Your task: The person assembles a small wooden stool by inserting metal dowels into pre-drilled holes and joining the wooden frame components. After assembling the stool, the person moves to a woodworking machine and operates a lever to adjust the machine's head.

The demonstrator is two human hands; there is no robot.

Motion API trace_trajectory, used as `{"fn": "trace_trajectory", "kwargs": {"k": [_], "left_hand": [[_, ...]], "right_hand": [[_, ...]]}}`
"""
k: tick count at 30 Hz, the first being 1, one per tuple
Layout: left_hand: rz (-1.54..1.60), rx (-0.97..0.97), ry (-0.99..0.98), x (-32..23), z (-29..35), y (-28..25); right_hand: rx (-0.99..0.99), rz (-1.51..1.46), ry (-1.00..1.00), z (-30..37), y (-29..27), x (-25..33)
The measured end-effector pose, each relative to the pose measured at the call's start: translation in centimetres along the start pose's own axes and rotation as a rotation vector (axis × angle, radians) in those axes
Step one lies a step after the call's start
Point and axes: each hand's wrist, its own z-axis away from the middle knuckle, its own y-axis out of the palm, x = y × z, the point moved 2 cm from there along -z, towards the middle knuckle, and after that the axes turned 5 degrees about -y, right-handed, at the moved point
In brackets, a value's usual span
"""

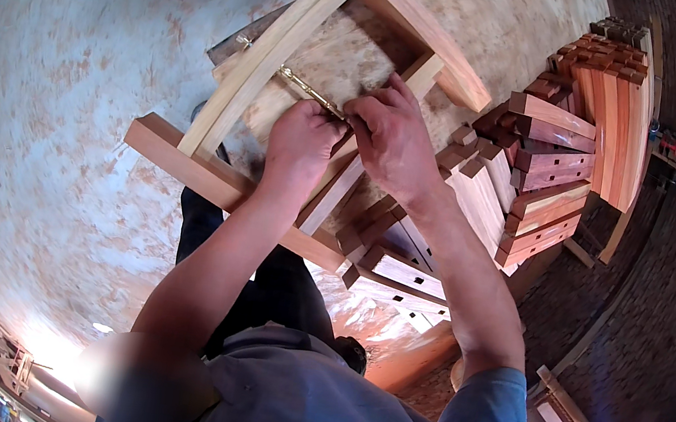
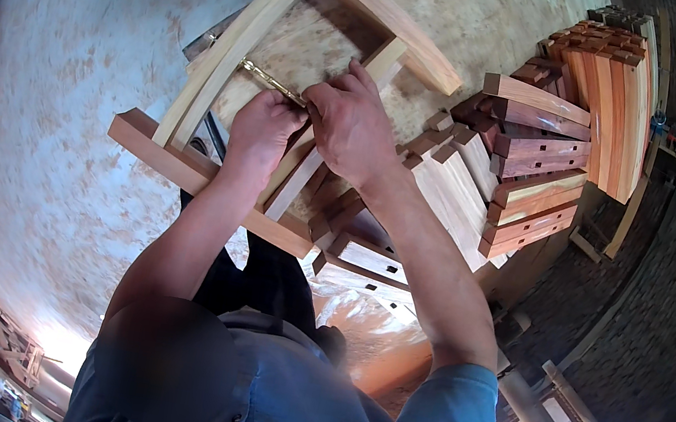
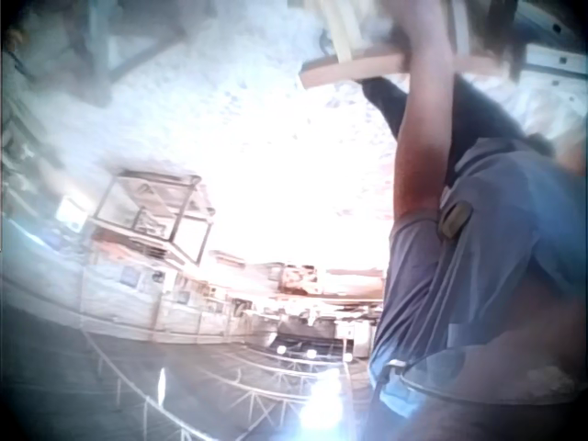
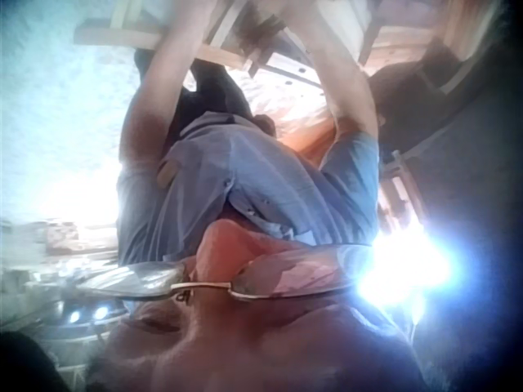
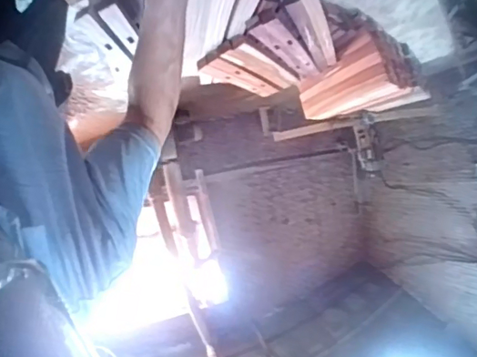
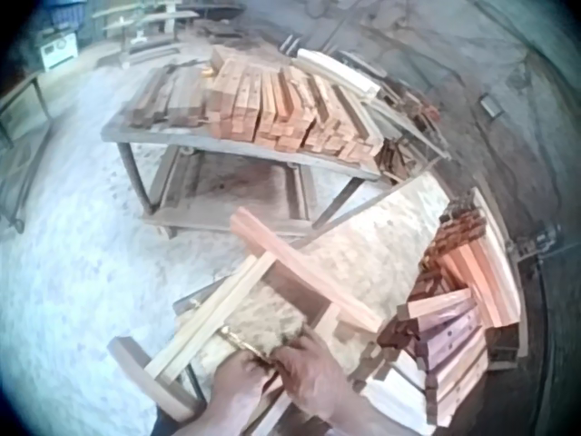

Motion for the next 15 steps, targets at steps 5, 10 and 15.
{"fn": "trace_trajectory", "kwargs": {"k": [5, 10, 15], "left_hand": [[-0.027, -0.105, 0.026, 0.8, 0.2, -0.1], [-0.053, -0.159, 0.048, 1.2, 0.2, 0.3], [-0.120, -0.196, 0.109, 1.7, 0.0, -0.4]], "right_hand": [[-0.155, -0.092, 0.233, 2.4, -3.1, 1.1], [-0.033, -0.116, 0.398, 6.0, -2.4, 0.7], [-0.066, 0.113, 0.127, 1.9, -3.9, 0.6]]}}
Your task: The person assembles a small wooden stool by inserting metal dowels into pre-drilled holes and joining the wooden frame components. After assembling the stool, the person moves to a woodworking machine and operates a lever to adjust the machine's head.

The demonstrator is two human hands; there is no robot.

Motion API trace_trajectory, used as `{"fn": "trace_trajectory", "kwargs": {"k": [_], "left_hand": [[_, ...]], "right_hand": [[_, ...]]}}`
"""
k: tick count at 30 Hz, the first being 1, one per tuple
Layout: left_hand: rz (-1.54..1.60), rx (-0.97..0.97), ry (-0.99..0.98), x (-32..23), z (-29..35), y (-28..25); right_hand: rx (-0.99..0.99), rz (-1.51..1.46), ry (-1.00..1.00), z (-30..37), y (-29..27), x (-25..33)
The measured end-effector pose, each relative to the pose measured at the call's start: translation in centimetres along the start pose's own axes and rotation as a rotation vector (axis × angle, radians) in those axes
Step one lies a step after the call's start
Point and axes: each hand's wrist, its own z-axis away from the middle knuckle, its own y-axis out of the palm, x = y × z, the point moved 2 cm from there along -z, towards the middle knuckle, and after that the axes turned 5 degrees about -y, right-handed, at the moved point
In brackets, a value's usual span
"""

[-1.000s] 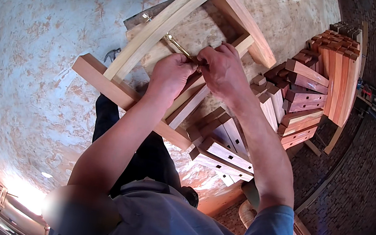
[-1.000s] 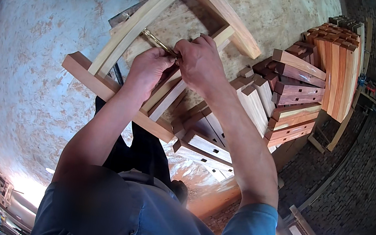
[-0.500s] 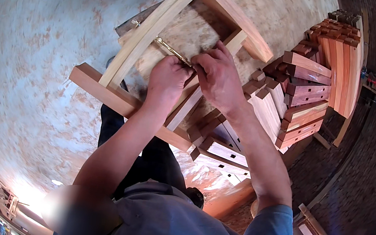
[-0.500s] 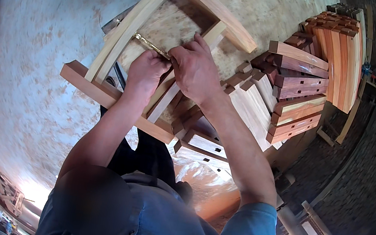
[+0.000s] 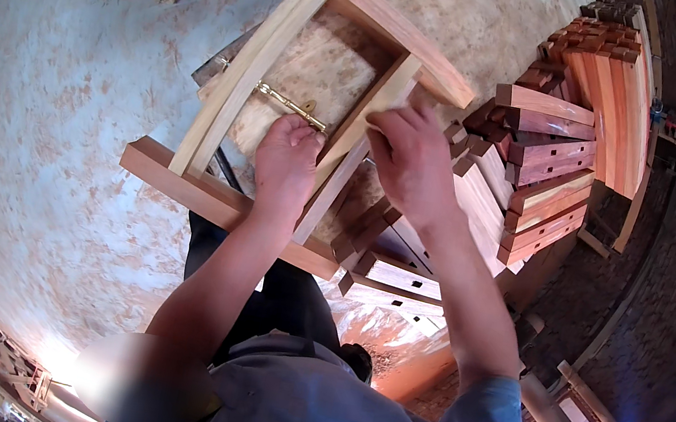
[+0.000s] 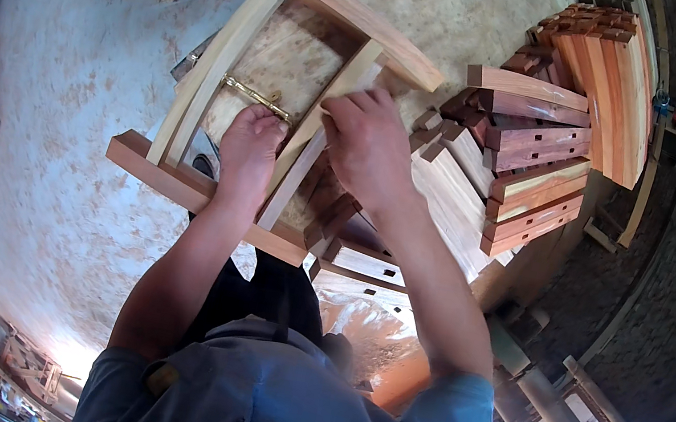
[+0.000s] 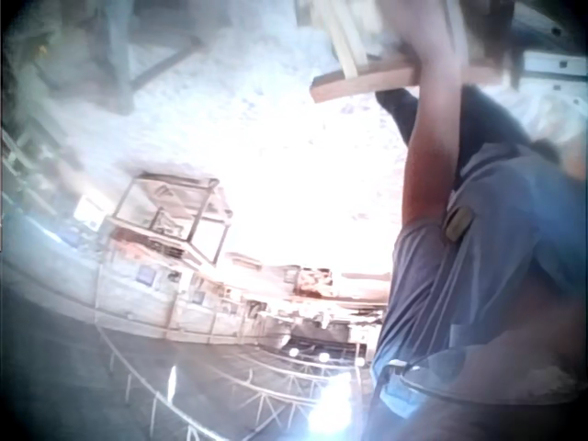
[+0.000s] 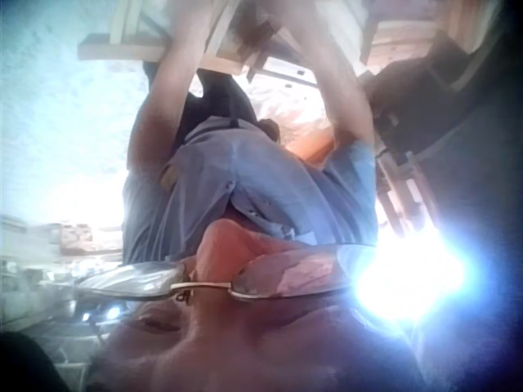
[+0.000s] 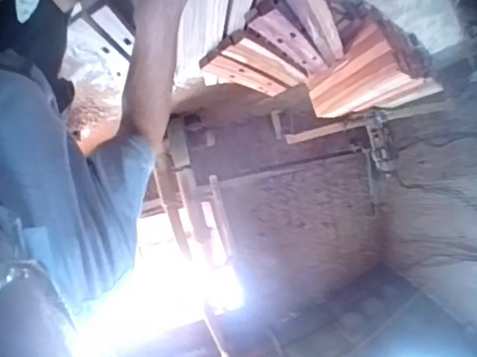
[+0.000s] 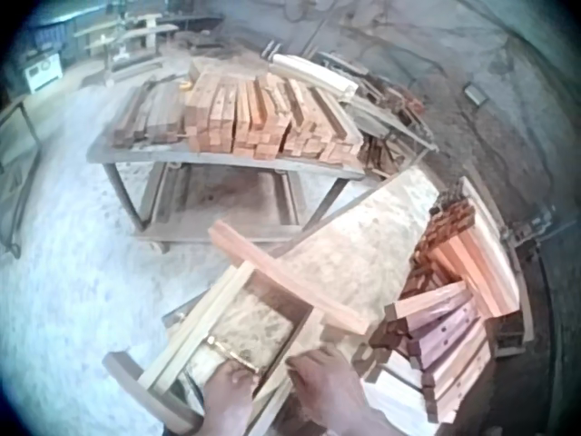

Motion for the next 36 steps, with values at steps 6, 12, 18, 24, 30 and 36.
{"fn": "trace_trajectory", "kwargs": {"k": [6, 12, 18, 24, 30, 36], "left_hand": [[0.115, 0.055, -0.024, 0.3, -0.5, -0.6], [0.123, 0.114, -0.054, -0.5, -0.6, -0.7], [-0.033, 0.147, -0.156, -1.8, -0.1, -0.8], [0.003, 0.086, -0.155, -1.0, 0.0, -0.8], [0.042, 0.074, -0.150, -0.6, 0.1, -0.7], [0.170, 0.057, -0.149, -1.0, 0.4, -0.3]], "right_hand": [[0.412, 0.216, -0.151, -5.1, 4.0, 0.0], [0.504, 0.164, -0.162, -6.5, 6.0, -0.1], [0.576, 0.237, -0.229, -7.1, 6.3, -1.4], [0.520, 0.212, -0.376, -6.3, 3.8, -2.1], [0.592, 0.080, -0.384, -6.3, 2.7, -1.7], [0.699, 0.060, -0.466, -6.7, 2.6, -1.7]]}}
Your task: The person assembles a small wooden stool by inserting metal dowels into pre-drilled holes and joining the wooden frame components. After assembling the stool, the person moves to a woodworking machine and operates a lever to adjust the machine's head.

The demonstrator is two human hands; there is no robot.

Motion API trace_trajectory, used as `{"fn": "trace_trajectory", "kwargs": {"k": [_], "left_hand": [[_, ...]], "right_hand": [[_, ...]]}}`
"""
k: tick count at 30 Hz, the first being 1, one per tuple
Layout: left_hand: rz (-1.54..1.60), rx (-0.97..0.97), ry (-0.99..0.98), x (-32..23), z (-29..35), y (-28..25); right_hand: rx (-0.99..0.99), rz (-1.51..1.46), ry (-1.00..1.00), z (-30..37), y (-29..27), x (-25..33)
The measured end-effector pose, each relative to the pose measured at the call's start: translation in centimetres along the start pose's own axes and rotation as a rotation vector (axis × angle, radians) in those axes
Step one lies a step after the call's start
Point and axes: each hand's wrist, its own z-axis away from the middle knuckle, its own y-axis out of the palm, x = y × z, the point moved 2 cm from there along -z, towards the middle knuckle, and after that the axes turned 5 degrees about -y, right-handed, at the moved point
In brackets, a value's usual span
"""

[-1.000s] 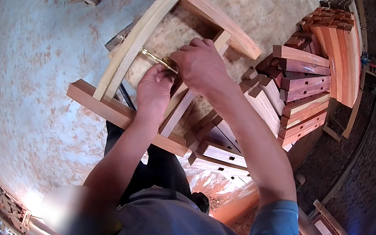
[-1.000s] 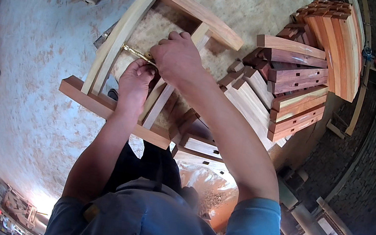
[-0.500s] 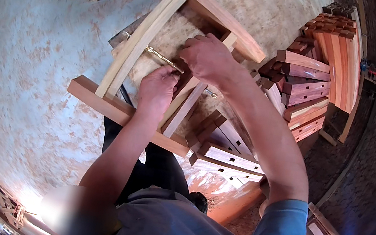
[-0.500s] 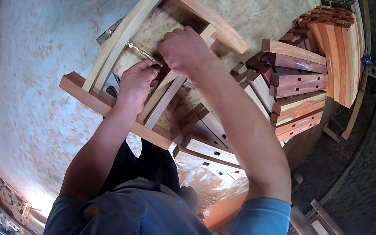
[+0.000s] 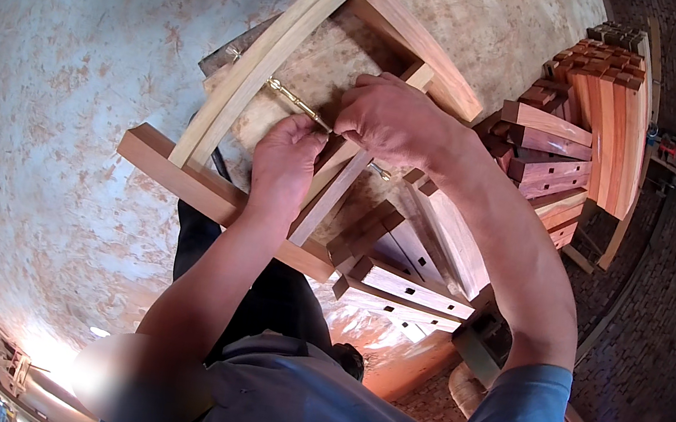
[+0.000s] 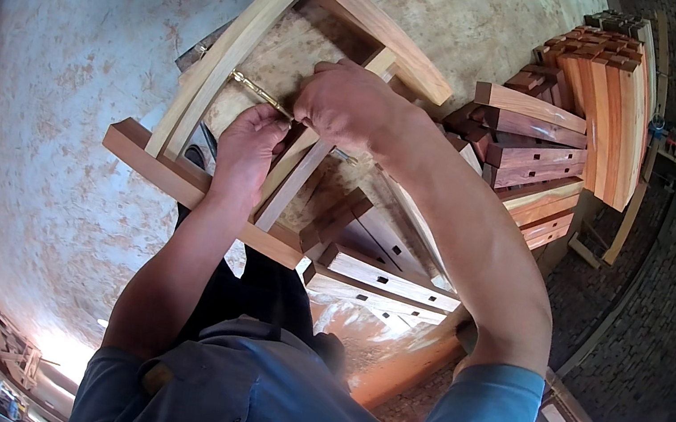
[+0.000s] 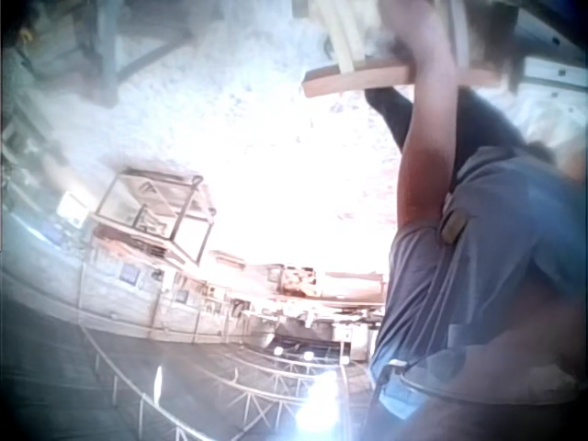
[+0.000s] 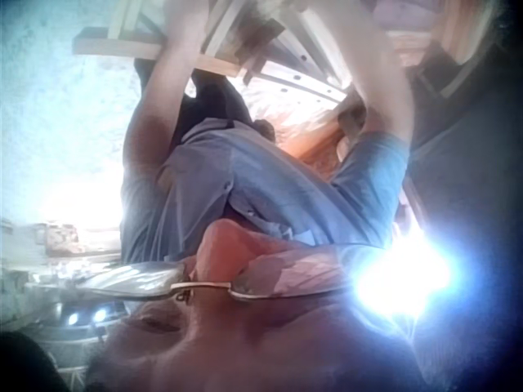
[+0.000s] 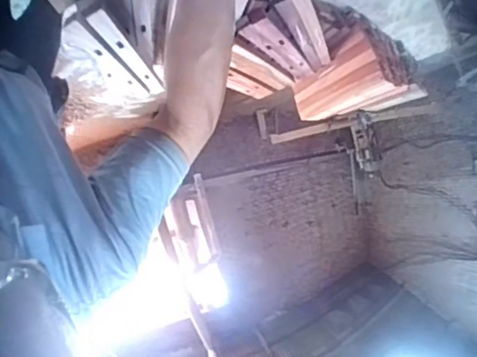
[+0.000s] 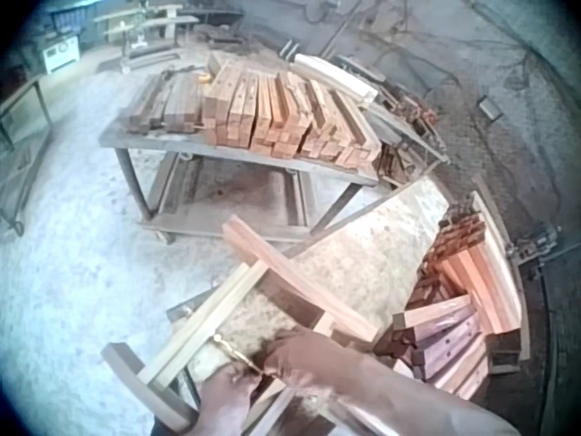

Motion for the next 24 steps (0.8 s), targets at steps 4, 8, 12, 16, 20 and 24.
{"fn": "trace_trajectory", "kwargs": {"k": [4, 8, 12, 16, 20, 24], "left_hand": [[0.035, -0.049, 0.002, 0.4, -0.1, 0.0], [0.092, -0.020, -0.021, 0.5, -0.3, 0.0], [0.101, 0.005, 0.013, 0.5, -0.5, 0.0], [0.177, -0.012, 0.033, 0.6, -0.2, 0.6], [0.135, -0.005, 0.071, 0.6, 0.2, 0.9], [0.157, 0.005, 0.094, 0.6, 0.2, 1.3]], "right_hand": [[0.018, -0.054, 0.019, 0.0, -0.1, 0.0], [-0.012, -0.024, -0.011, 0.1, 0.6, 0.3], [-0.059, -0.045, 0.040, 0.3, 1.1, 0.6], [-0.073, -0.046, 0.090, 0.4, 1.0, 0.8], [-0.099, -0.049, 0.134, 0.5, 0.6, 1.1], [-0.139, -0.110, 0.188, 0.6, 0.5, 1.2]]}}
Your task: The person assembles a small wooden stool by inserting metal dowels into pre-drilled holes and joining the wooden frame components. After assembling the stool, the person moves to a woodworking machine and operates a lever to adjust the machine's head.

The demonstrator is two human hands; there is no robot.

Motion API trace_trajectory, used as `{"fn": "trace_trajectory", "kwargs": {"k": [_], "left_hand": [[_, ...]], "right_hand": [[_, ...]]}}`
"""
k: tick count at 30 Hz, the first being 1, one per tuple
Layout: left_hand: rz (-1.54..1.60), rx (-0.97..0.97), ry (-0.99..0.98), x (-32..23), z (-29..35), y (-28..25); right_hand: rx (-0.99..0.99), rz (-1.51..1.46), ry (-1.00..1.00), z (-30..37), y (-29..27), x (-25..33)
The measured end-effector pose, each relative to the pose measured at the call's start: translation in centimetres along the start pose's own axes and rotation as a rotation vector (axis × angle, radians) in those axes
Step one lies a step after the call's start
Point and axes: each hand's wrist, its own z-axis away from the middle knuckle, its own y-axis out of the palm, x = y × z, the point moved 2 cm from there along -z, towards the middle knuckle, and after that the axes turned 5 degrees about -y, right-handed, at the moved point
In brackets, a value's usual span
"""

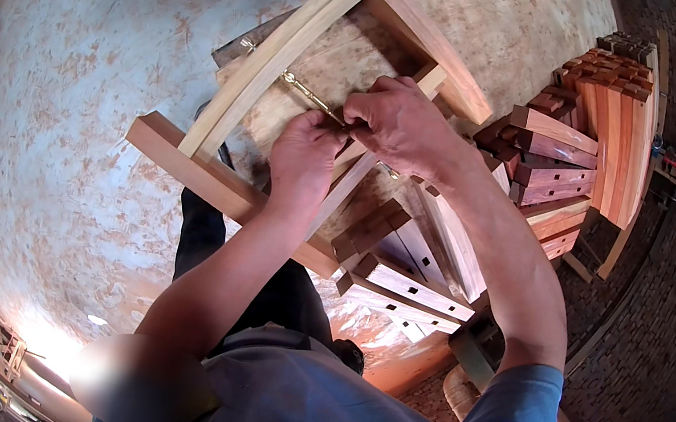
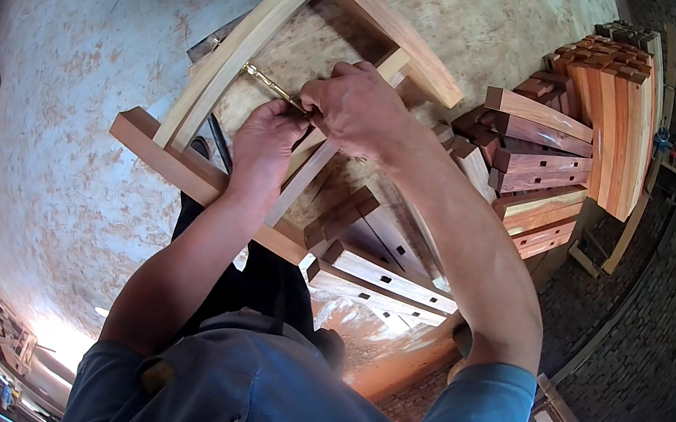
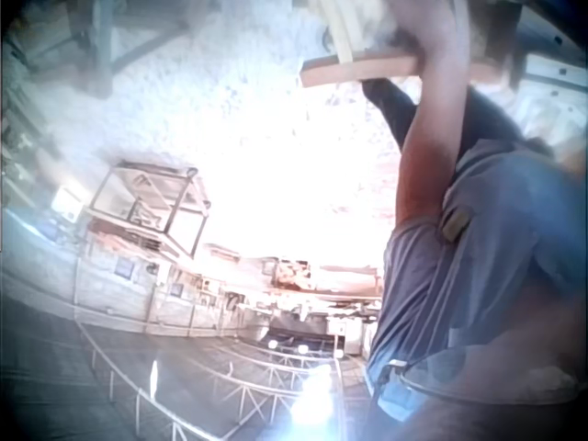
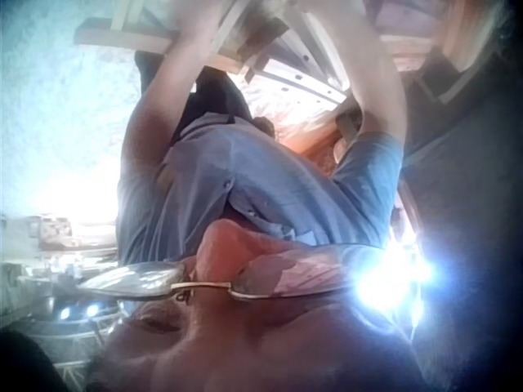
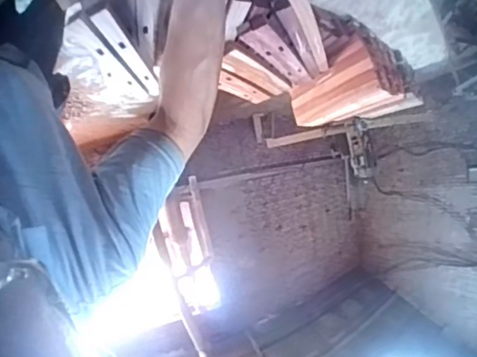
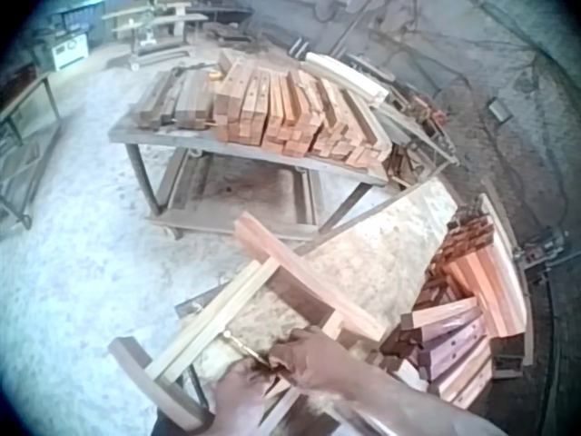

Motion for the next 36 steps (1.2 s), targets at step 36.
{"fn": "trace_trajectory", "kwargs": {"k": [36], "left_hand": [[-0.139, -0.071, 0.020, 0.2, 0.3, 0.6]], "right_hand": [[-0.411, -0.468, 0.767, 9.7, 7.7, 1.5]]}}
